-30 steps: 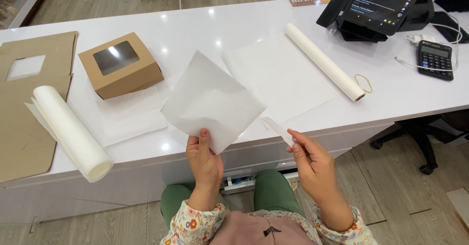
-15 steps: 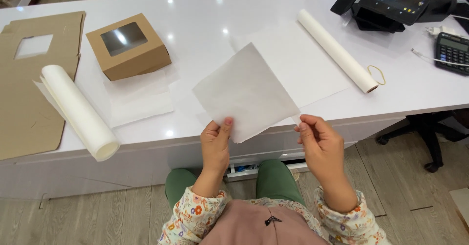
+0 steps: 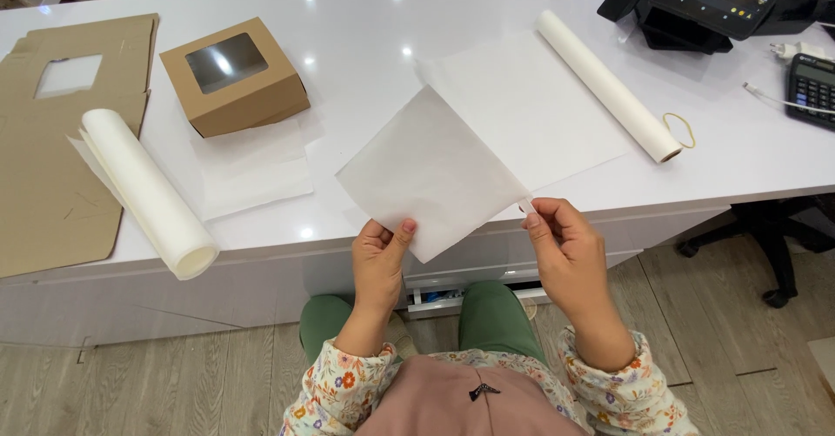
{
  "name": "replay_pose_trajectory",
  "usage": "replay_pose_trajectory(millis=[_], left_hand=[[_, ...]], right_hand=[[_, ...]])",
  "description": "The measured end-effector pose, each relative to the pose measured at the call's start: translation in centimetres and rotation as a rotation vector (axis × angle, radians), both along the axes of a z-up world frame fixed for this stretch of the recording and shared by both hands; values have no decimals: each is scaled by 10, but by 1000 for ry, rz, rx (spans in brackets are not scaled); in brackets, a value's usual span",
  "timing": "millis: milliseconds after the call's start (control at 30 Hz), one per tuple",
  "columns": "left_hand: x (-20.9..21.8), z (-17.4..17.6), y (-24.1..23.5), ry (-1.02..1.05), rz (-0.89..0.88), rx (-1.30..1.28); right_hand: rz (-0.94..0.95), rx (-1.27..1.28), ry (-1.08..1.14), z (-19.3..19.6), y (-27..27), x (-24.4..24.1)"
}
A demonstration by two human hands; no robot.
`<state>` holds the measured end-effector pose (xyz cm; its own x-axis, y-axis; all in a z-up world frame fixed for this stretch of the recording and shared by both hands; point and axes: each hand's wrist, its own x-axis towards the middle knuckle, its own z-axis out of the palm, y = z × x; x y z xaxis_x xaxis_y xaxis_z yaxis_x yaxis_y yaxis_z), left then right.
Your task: Folding and shaping parchment paper to create a liner for a cardboard cake box
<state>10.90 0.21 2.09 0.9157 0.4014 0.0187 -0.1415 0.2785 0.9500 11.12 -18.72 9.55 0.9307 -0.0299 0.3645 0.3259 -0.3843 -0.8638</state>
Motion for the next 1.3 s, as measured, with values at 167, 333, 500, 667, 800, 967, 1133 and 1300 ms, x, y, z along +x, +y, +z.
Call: replay_pose_trajectory(millis=[167, 333, 500, 667, 800, 967, 1133, 1300], left_hand=[[-1, 0, 1, 14, 1, 10], [3, -16, 4, 1, 1, 28], [3, -29, 6, -53, 2, 62], [-1, -29, 7, -86, 11, 117], [-6, -25, 8, -115, -17, 113], [-12, -25, 12, -103, -53, 104], [-22, -46, 25, -37, -53, 81], [-50, -69, -19, -220, -403, -276]], right_hand=[[20, 48, 48, 0, 3, 0], [28, 61, 30, -2, 2, 2], [21, 70, 9, -10, 3, 1], [9, 135, -30, -21, 4, 3], [68, 226, -15, -21, 5, 8], [135, 257, 34, -22, 7, 7], [225, 246, 118, -43, 7, 8], [313, 269, 167, -47, 19, 4]])
